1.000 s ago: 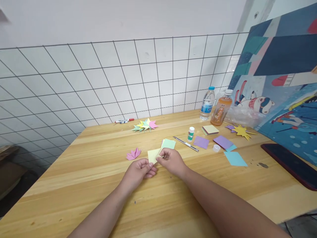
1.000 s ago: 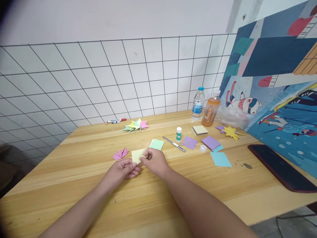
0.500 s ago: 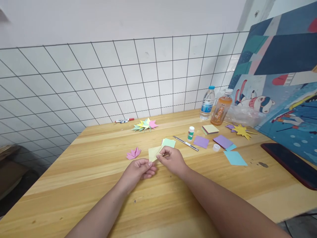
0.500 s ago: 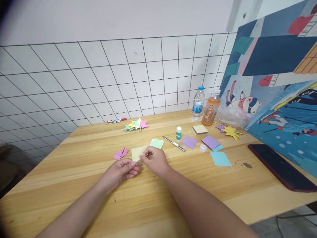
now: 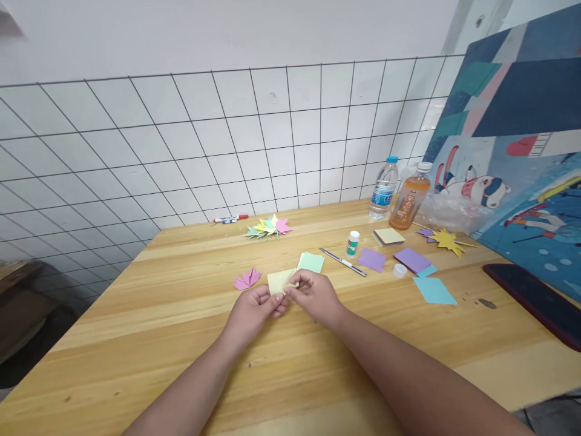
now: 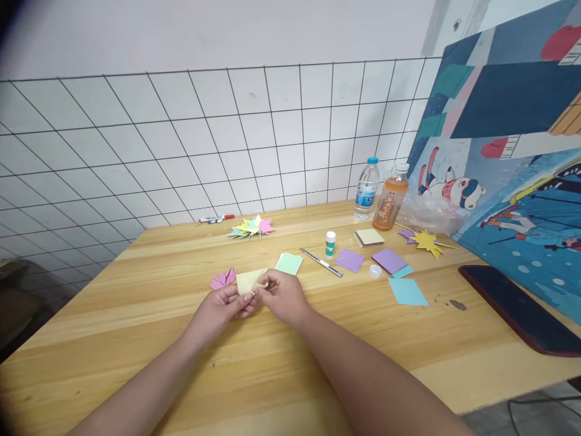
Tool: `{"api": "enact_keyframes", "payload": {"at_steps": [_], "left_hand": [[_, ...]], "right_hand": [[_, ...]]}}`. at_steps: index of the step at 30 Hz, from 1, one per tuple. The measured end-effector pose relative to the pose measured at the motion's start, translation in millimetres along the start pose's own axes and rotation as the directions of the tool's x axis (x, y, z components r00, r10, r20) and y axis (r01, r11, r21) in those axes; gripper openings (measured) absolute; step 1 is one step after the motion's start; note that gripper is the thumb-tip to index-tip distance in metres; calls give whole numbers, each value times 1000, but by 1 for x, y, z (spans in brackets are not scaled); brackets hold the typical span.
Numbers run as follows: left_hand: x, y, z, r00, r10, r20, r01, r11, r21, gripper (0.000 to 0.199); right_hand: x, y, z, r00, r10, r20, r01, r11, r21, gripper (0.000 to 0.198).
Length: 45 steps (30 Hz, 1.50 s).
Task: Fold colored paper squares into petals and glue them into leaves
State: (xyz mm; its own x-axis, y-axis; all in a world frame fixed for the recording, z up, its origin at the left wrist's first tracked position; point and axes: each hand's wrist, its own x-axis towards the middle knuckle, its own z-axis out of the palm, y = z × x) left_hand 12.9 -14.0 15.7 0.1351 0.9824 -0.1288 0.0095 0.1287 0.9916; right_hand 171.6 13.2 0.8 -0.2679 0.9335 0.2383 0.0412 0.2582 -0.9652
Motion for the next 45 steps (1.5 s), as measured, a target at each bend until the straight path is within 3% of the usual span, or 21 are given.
{"api": "enact_keyframes", "payload": {"at_steps": [2,4,8,12,20,29,34,41,45], "left_hand": [[1,-1,-1,999,-2,-40,2,1000,1,40],[2,-3,-3,998,12,-55,-10,1000,25,38],[2,-9,-5,997,62,-48,-57,993,100,31],[3,-9,-5,997,59,-54,-52,991,126,30],[2,-5,-6,995,26,-94,-9,984,178,29],[6,-10,-13,998,-53,-24,55,994,98,37],[2,-8,-10,1000,-26,-9,27,987,159,35],[1,-8,-9,1000,-15,-11,17,984,180,31],[3,-5,-12,996,-11,-94,18,997,79,32]], "right_hand": [[0,0,0,999,25,-29,-23,999,41,41],[0,0,0,995,96,20,-98,990,102,60],[2,-1,1,955,223,195,-254,955,155,36],[4,-1,1,961,236,143,-264,936,234,28],[6,2,-1,945,318,72,-326,917,229,35],[6,3,-6,974,198,110,-214,962,168,28],[4,-1,-5,983,130,129,-152,972,178,27],[6,5,-5,968,221,118,-233,968,97,28],[7,9,-11,963,240,119,-230,969,-92,21]]}}
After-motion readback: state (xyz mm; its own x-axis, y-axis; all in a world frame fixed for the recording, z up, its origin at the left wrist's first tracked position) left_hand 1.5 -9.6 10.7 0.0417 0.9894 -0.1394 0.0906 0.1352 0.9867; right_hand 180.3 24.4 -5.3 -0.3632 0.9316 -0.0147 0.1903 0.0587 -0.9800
